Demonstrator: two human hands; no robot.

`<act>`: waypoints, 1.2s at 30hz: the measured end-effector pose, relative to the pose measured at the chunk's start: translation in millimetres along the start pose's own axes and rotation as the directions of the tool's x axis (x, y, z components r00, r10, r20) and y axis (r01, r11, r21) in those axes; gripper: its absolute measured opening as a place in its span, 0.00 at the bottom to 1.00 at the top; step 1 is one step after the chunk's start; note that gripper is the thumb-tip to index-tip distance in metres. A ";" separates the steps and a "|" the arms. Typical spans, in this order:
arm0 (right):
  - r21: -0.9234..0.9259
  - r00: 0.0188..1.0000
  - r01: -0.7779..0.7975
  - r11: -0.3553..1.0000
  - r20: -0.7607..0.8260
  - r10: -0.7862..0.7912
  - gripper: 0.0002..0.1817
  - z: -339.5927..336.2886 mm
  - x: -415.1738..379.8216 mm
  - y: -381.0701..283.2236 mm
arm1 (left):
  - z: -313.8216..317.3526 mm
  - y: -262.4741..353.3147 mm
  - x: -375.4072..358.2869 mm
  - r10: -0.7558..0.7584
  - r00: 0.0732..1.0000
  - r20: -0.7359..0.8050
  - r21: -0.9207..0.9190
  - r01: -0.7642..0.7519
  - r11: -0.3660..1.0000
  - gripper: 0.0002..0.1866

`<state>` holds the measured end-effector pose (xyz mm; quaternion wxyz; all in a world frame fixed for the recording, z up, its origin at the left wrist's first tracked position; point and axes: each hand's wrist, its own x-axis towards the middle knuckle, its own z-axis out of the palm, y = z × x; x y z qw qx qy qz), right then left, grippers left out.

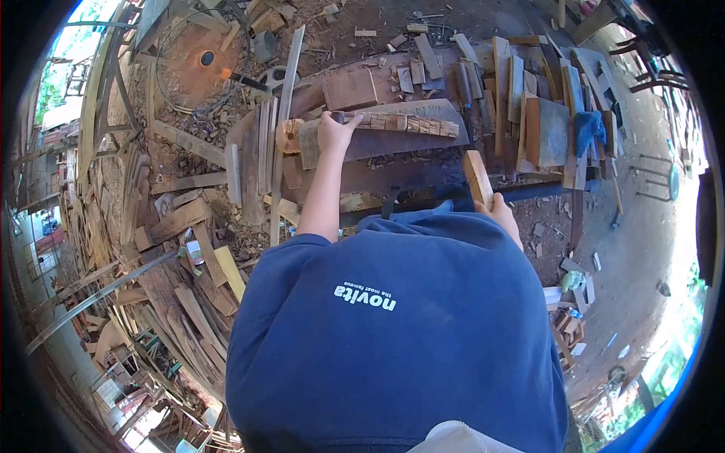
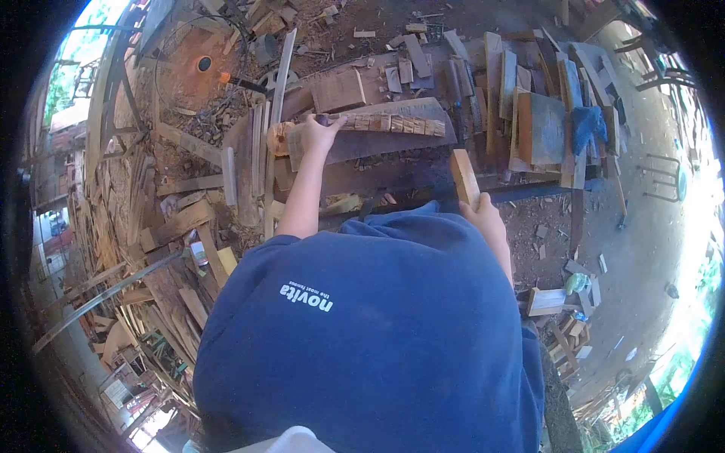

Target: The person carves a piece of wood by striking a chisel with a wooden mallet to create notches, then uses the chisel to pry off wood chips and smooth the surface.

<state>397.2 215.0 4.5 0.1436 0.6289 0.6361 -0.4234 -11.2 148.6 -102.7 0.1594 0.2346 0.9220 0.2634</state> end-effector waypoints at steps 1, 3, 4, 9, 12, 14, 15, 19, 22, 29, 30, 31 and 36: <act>-0.028 1.000 0.014 1.000 0.001 -0.014 0.27 1.5 0.7 0.0 | 1.1 -0.6 1.6 0.004 1.000 0.019 0.033 -0.005 0.999 0.40; -0.055 1.000 0.026 0.998 -0.002 -0.026 0.27 3.0 2.0 -0.5 | 0.5 -1.1 2.7 -0.018 0.999 0.028 0.068 0.016 0.998 0.39; -0.064 0.999 0.031 0.997 0.013 -0.031 0.28 3.5 2.6 -1.7 | -0.7 0.5 2.6 -0.042 0.998 0.036 0.104 0.038 0.994 0.37; -0.063 0.999 0.044 0.997 0.028 -0.042 0.28 4.4 5.3 -2.9 | -1.2 -10.2 -6.6 -0.185 0.970 0.158 0.069 0.176 0.982 0.32; -0.067 0.998 0.060 0.996 0.001 -0.060 0.28 -0.6 0.5 -10.6 | -2.0 -12.4 -24.9 -0.170 0.978 0.119 -0.011 0.173 0.985 0.30; -0.074 0.999 0.048 0.996 -0.016 -0.049 0.27 -2.3 0.9 -14.2 | -0.1 -15.1 -30.7 -0.134 0.987 0.089 -0.083 0.141 0.987 0.28; -0.081 0.999 0.051 0.995 -0.014 -0.052 0.27 -1.8 1.6 -15.6 | 1.6 -15.9 -31.4 -0.130 0.987 0.096 -0.119 0.141 0.983 0.29; -0.018 0.997 0.041 0.999 -0.063 -0.042 0.27 3.0 7.3 -13.7 | 6.4 3.5 -45.9 -0.107 0.992 -0.069 0.101 0.114 0.988 0.31; 0.067 0.994 0.044 0.997 -0.107 -0.036 0.27 5.8 13.8 -7.0 | -7.9 39.2 -67.8 -0.032 0.997 -0.064 0.195 0.044 0.980 0.30; 0.067 0.951 0.178 0.982 -0.269 -0.154 0.25 11.9 26.6 7.1 | 23.3 87.8 -87.3 0.446 0.798 0.404 0.084 -0.518 0.851 0.35; 0.061 0.950 0.180 0.982 -0.269 -0.158 0.25 9.6 23.5 2.4 | 32.6 90.5 -86.6 0.444 0.801 0.401 0.081 -0.514 0.854 0.35; 0.140 0.971 0.145 0.979 -0.212 -0.114 0.26 4.9 18.6 -4.3 | 43.1 91.5 -84.7 0.412 0.802 0.432 0.163 -0.519 0.839 0.35; 0.323 0.967 0.176 0.930 -0.236 -0.100 0.27 12.9 38.4 24.7 | 48.1 93.2 -67.8 0.390 0.802 0.452 0.167 -0.506 0.846 0.31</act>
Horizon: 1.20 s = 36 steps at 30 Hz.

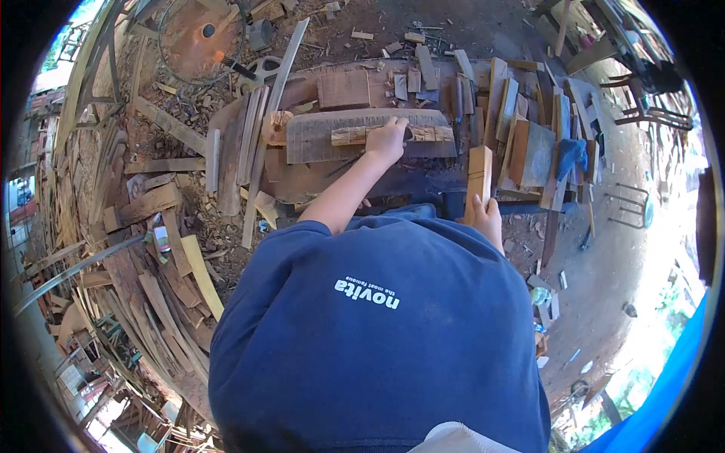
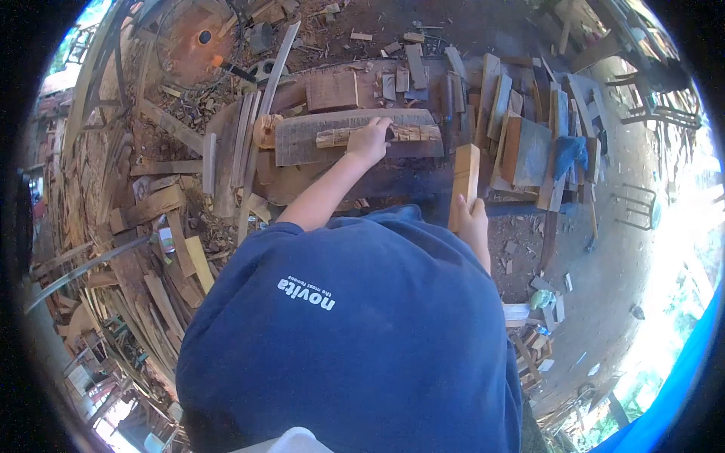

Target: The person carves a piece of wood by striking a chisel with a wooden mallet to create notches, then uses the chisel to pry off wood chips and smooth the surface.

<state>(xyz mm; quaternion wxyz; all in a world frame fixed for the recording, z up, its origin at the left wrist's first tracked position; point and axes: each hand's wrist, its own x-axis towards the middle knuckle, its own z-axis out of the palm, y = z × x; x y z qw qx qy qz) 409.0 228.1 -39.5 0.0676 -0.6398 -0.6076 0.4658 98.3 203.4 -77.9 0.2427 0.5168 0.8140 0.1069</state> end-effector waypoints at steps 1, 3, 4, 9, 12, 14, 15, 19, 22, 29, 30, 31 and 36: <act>0.205 1.000 0.000 0.979 0.022 -0.004 0.26 -1.3 3.3 7.5 | -10.2 1.5 -5.2 -0.004 1.000 -0.008 -0.008 0.004 1.000 0.31; 0.464 0.994 -0.085 0.882 0.101 0.043 0.25 -8.2 6.6 12.3 | -31.5 4.6 -22.5 0.136 0.988 -0.068 -0.158 -0.146 0.977 0.25; 0.456 0.994 -0.084 0.886 0.104 0.041 0.25 -15.6 -3.2 -5.7 | -39.9 4.8 -30.3 0.130 0.989 -0.071 -0.164 -0.140 0.976 0.25; 0.824 0.918 -0.319 0.468 0.392 -0.065 0.31 -37.5 -41.6 -87.9 | -70.4 -4.0 -63.2 0.463 0.875 -0.143 -0.628 -0.442 0.640 0.27; 0.837 0.839 -0.415 0.358 0.504 -0.205 0.36 -36.3 -52.2 -109.0 | -73.4 -14.6 -75.4 0.528 0.849 -0.002 -0.623 -0.414 0.663 0.30; 0.771 0.762 -0.541 0.335 0.618 -0.193 0.37 -29.0 -72.5 -139.3 | -83.9 -11.5 -85.4 0.508 0.858 0.072 -0.625 -0.358 0.693 0.30; 0.717 0.729 -0.587 0.376 0.670 -0.138 0.51 -23.4 -75.4 -141.8 | -83.8 -13.4 -88.6 0.489 0.867 0.096 -0.644 -0.320 0.695 0.30; 0.642 0.689 -0.640 0.423 0.723 -0.055 0.52 -17.2 -73.7 -141.9 | -89.8 -19.7 -101.2 0.429 0.901 0.068 -0.626 -0.297 0.721 0.27; 0.620 0.649 -0.662 0.420 0.755 -0.092 0.51 -13.0 -72.7 -142.8 | -90.0 -31.4 -110.1 0.346 0.920 -0.182 -0.549 -0.387 0.741 0.19; 0.681 0.733 -0.550 0.484 0.671 -0.111 0.49 -2.0 -89.6 -139.2 | -116.3 -52.6 -107.8 -0.312 0.703 -0.639 -0.767 -0.553 0.324 0.08; 0.683 0.736 -0.547 0.483 0.668 -0.112 0.49 -0.4 -93.7 -137.9 | -121.7 -50.0 -104.2 -0.310 0.704 -0.639 -0.767 -0.555 0.322 0.08; 0.725 0.749 -0.538 0.430 0.645 -0.149 0.47 2.6 -99.0 -137.8 | -125.7 -47.3 -99.5 -0.297 0.677 -0.673 -0.736 -0.572 0.363 0.08; 0.799 0.765 -0.486 0.354 0.584 -0.269 0.44 5.5 -99.1 -122.7 | -127.9 -28.5 -82.8 -0.294 0.680 -0.672 -0.739 -0.585 0.336 0.08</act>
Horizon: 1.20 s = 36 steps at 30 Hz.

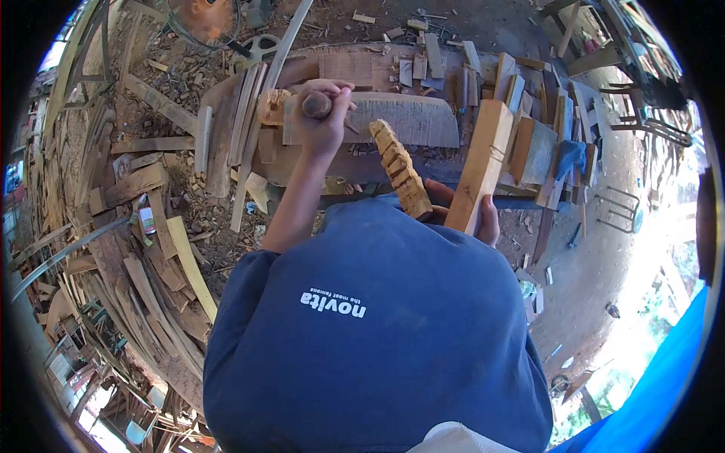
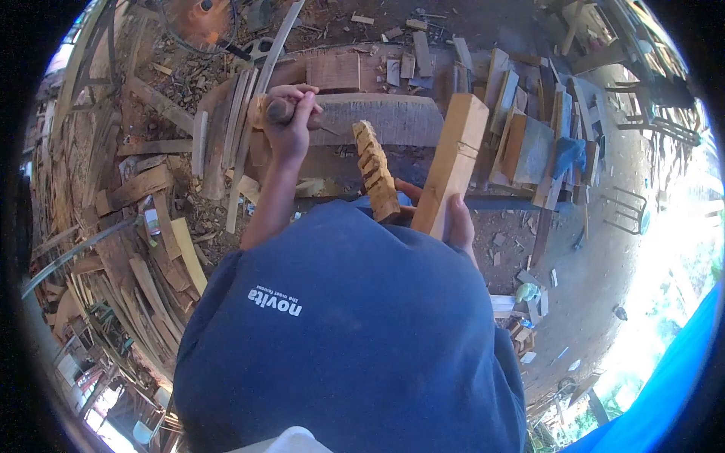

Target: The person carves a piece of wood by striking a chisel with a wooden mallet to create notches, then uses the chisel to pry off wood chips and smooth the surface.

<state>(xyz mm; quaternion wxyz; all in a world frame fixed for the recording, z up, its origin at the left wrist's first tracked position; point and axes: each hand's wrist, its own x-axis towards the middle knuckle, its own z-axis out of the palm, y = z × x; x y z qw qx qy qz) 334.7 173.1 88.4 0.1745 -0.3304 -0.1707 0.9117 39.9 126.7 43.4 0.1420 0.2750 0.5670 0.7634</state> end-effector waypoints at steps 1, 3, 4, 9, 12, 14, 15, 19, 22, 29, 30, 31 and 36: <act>-0.042 0.999 0.012 0.999 0.039 -0.010 0.46 5.7 -3.7 -2.5 | 4.7 -1.8 -1.7 0.020 1.000 0.018 -0.020 -0.020 1.000 0.08; -0.086 0.997 0.030 0.996 0.075 -0.023 0.47 8.5 -5.7 -4.5 | 12.1 -5.5 -5.0 0.065 0.997 0.047 -0.031 -0.063 0.998 0.08; -0.146 0.999 0.022 0.989 0.027 -0.019 0.49 7.1 -3.9 -4.5 | 14.9 -6.7 -6.1 0.065 0.997 0.049 -0.036 -0.063 0.997 0.08; -0.302 1.000 -0.003 0.953 -0.008 0.000 0.54 12.1 3.4 -6.3 | 25.3 -3.8 -9.2 -0.003 1.000 -0.025 -0.073 0.001 0.997 0.09; -0.320 0.999 -0.016 0.947 0.029 0.027 0.52 9.4 11.0 -8.9 | 29.8 -10.1 -3.1 0.032 0.999 -0.005 -0.060 -0.033 0.998 0.09; -0.173 0.990 -0.063 0.983 0.115 0.084 0.50 14.7 17.2 -9.3 | 36.2 -14.5 0.5 0.028 1.000 0.007 -0.027 -0.028 0.999 0.09; -0.174 0.990 -0.063 0.983 0.116 0.084 0.50 17.4 19.4 -9.0 | 40.3 -16.3 2.7 0.027 0.999 0.021 0.005 -0.027 1.000 0.09; -0.277 0.979 -0.108 0.955 0.137 0.151 0.52 21.1 26.7 -8.8 | 52.8 -25.8 8.4 0.033 0.999 0.036 0.033 -0.035 0.999 0.11; -0.318 0.975 -0.125 0.940 0.135 0.176 0.53 16.4 28.7 -8.1 | 56.1 -39.7 9.2 0.069 0.995 0.067 0.145 -0.078 0.986 0.11; -0.209 0.973 -0.171 0.963 0.115 0.198 0.45 11.2 35.8 -11.1 | 69.6 -42.7 9.6 -0.033 0.996 0.088 0.064 0.027 0.998 0.15; -0.262 0.972 -0.168 0.950 0.117 0.204 0.51 16.5 35.7 -13.2 | 70.8 -43.4 9.9 -0.021 0.996 0.089 0.073 0.015 0.997 0.15; -0.259 0.972 -0.169 0.951 0.116 0.204 0.51 19.0 36.1 -13.9 | 71.6 -43.8 9.5 -0.023 0.996 0.091 0.075 0.016 0.997 0.15; -0.286 0.969 -0.171 0.943 0.124 0.213 0.51 22.2 39.1 -17.0 | 76.7 -28.6 8.8 0.171 0.969 0.180 0.190 -0.205 0.960 0.17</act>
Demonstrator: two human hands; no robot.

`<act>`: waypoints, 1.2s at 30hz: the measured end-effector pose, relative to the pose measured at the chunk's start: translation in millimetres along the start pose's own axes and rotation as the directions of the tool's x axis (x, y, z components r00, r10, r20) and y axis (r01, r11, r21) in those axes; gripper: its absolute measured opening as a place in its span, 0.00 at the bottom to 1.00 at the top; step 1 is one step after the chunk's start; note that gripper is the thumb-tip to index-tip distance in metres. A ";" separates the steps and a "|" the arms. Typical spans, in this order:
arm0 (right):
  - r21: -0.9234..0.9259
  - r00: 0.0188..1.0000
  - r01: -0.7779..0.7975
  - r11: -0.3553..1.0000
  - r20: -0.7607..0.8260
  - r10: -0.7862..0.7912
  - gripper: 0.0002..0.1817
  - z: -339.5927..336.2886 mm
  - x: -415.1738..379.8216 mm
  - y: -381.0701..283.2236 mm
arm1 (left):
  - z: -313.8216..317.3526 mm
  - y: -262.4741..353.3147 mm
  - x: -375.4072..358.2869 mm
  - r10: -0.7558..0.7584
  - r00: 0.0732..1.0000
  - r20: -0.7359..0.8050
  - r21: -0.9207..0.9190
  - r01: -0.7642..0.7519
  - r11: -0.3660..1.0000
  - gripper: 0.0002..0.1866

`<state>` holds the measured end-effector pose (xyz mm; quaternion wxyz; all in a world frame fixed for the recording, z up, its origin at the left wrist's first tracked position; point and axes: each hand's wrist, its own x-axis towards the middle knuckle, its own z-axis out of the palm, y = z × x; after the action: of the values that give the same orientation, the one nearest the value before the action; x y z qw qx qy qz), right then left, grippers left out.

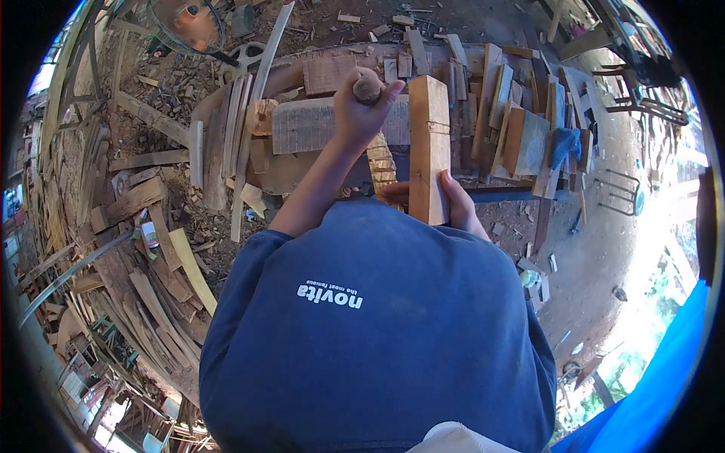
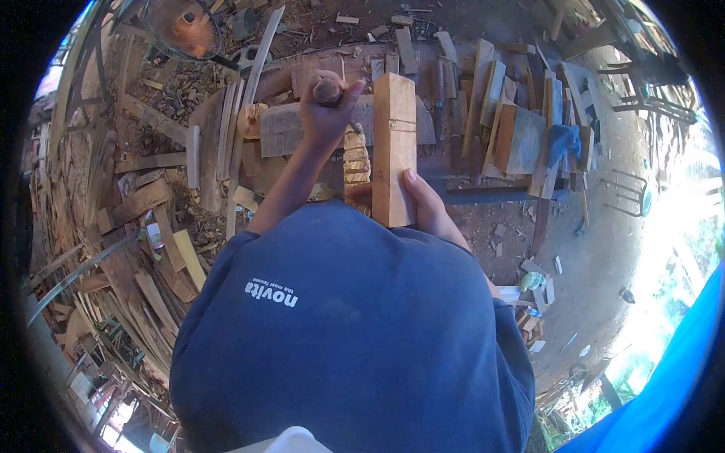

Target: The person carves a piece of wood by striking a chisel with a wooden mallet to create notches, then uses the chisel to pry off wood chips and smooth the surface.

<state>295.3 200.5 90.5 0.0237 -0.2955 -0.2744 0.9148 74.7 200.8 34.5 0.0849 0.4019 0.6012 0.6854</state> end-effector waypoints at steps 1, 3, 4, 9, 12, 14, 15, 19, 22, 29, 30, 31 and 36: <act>0.001 1.000 0.001 1.000 -0.001 -0.001 0.51 -2.1 0.7 0.1 | 0.0 0.0 -0.8 0.000 1.000 0.001 0.000 0.000 1.000 0.17; 0.141 0.995 0.022 0.990 0.096 -0.036 0.40 -6.1 2.6 0.9 | -0.9 -2.2 -3.4 -0.017 0.999 0.043 -0.031 0.018 0.999 0.18; 0.141 0.995 0.022 0.990 0.096 -0.036 0.40 -5.9 2.8 0.5 | -0.8 -4.2 -4.3 -0.017 0.999 0.043 -0.031 0.019 0.999 0.18; 0.135 0.996 0.039 0.990 0.079 -0.050 0.41 -2.7 3.1 -0.9 | -4.2 -8.9 -5.8 -0.065 0.994 0.093 -0.004 0.065 0.998 0.15; 0.010 0.999 0.013 1.000 0.036 -0.014 0.51 -3.8 5.0 0.3 | -4.8 -8.9 -8.4 -0.083 0.990 0.111 -0.010 0.084 0.996 0.14; -0.004 0.999 0.019 1.000 0.038 -0.019 0.51 -2.4 4.8 -1.0 | -3.9 -8.3 -9.0 -0.103 0.989 0.103 -0.062 0.109 0.992 0.15; -0.017 0.999 0.024 1.000 0.039 -0.023 0.52 -1.7 4.4 -1.8 | -3.0 -8.2 -9.1 -0.124 0.988 0.096 -0.115 0.135 0.984 0.17; -0.009 0.998 -0.001 1.000 0.069 0.001 0.51 -1.2 2.1 -3.0 | -18.9 -23.3 -8.9 -0.113 0.967 0.229 -0.243 0.169 0.955 0.22; 0.013 0.999 -0.006 1.000 0.036 0.006 0.51 -4.9 2.9 0.5 | -26.2 -15.9 -2.2 -0.142 0.965 0.219 -0.048 0.156 0.987 0.24; 0.080 0.995 -0.008 0.997 0.095 0.000 0.45 -1.8 2.9 -3.0 | -34.2 -15.6 -1.4 0.085 0.959 0.269 0.000 -0.089 0.996 0.15; 0.128 0.992 -0.004 0.992 0.127 -0.013 0.40 -1.8 3.0 -3.5 | -31.9 -15.1 -2.1 0.222 0.946 0.238 -0.029 -0.222 0.975 0.13; 0.128 0.992 -0.002 0.992 0.127 -0.014 0.40 -1.4 3.1 -3.0 | -28.6 -13.7 -4.7 0.223 0.945 0.239 -0.030 -0.223 0.974 0.13; 0.223 0.999 -0.030 0.974 0.035 0.023 0.38 -13.7 5.8 7.1 | -17.8 -2.8 -19.5 -0.097 0.984 0.149 -0.484 0.158 0.860 0.12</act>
<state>299.0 202.4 74.6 0.0402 -0.2801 -0.1660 0.9447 75.0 176.3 24.0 0.2658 0.3664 0.4250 0.7839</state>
